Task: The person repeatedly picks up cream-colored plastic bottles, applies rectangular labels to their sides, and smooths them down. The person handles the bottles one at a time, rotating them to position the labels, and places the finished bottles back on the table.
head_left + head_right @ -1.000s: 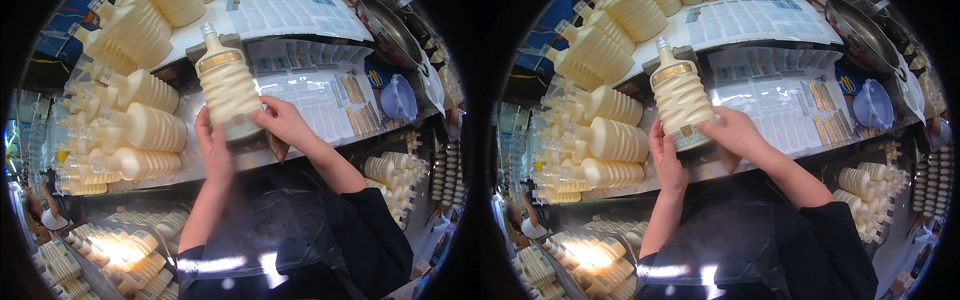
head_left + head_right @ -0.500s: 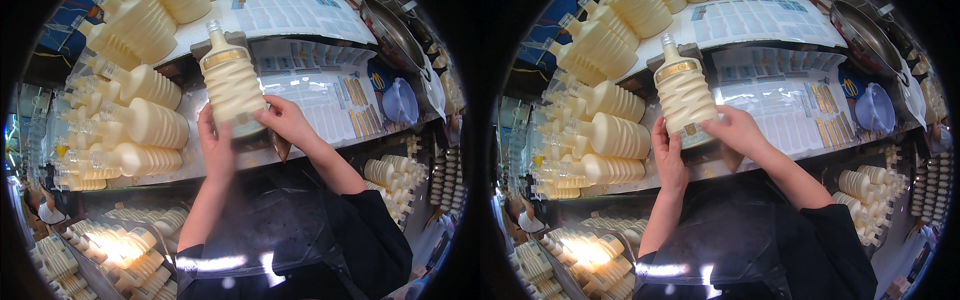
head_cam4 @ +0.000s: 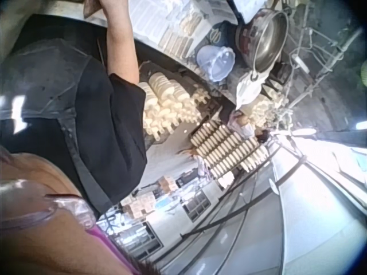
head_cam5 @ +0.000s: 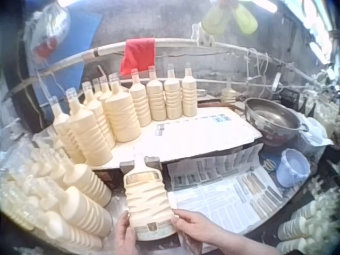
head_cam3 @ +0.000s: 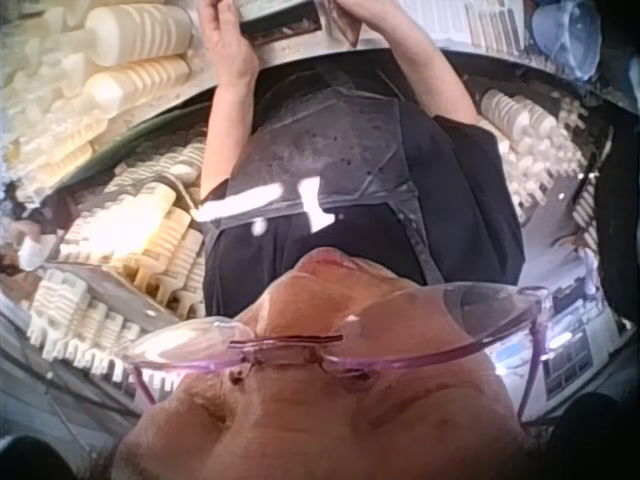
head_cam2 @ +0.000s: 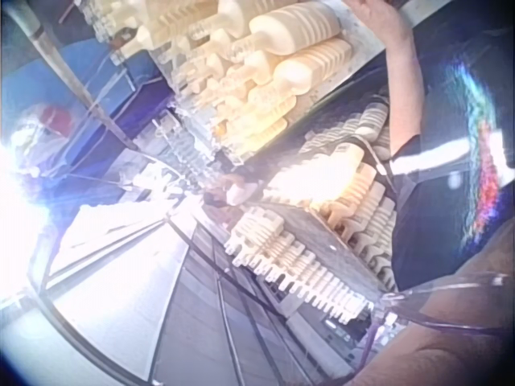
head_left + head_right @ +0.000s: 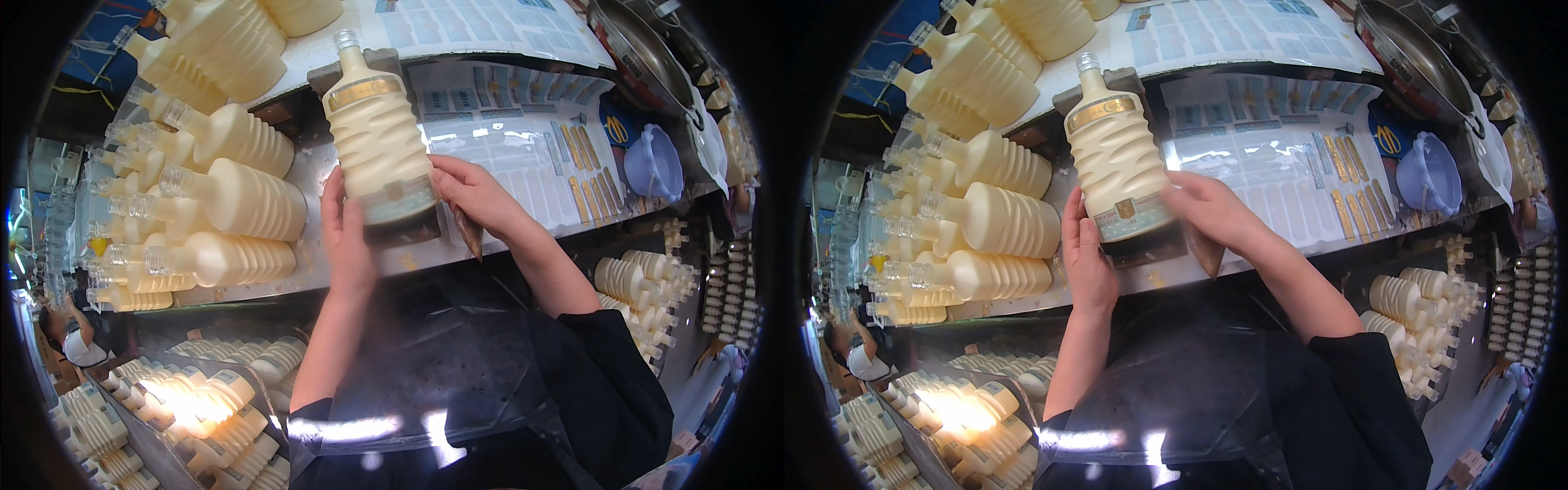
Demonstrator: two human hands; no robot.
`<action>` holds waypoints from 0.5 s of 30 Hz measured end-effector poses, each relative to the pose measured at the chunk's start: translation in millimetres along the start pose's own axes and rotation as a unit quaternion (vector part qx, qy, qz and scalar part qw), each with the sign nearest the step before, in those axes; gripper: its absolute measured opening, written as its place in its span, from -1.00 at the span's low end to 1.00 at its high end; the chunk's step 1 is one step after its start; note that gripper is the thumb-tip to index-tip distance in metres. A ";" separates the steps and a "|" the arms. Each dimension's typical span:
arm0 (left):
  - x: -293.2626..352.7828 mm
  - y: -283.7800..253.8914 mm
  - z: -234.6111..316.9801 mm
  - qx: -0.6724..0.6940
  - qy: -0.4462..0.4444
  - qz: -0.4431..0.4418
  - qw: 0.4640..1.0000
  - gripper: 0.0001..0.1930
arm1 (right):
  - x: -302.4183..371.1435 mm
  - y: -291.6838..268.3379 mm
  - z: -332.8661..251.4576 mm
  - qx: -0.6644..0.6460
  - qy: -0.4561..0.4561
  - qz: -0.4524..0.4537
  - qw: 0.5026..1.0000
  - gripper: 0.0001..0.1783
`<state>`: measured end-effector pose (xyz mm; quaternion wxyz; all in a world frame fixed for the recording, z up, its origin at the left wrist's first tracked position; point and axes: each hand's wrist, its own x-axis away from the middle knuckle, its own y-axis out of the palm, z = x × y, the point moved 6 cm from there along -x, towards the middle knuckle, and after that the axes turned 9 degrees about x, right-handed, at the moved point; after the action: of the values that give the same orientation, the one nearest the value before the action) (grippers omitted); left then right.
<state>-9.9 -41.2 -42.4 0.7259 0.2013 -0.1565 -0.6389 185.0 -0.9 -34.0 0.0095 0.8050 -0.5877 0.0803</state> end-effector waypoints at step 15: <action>0.7 -0.8 1.1 -0.014 -0.002 0.002 1.000 -0.35 | 1.3 4.6 18.7 0.020 0.028 0.008 0.999 -0.44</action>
<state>-11.0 -42.0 -41.8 0.7293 0.1893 -0.1495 -0.6403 183.3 -5.6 -52.7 0.0090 0.7976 -0.5922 0.1142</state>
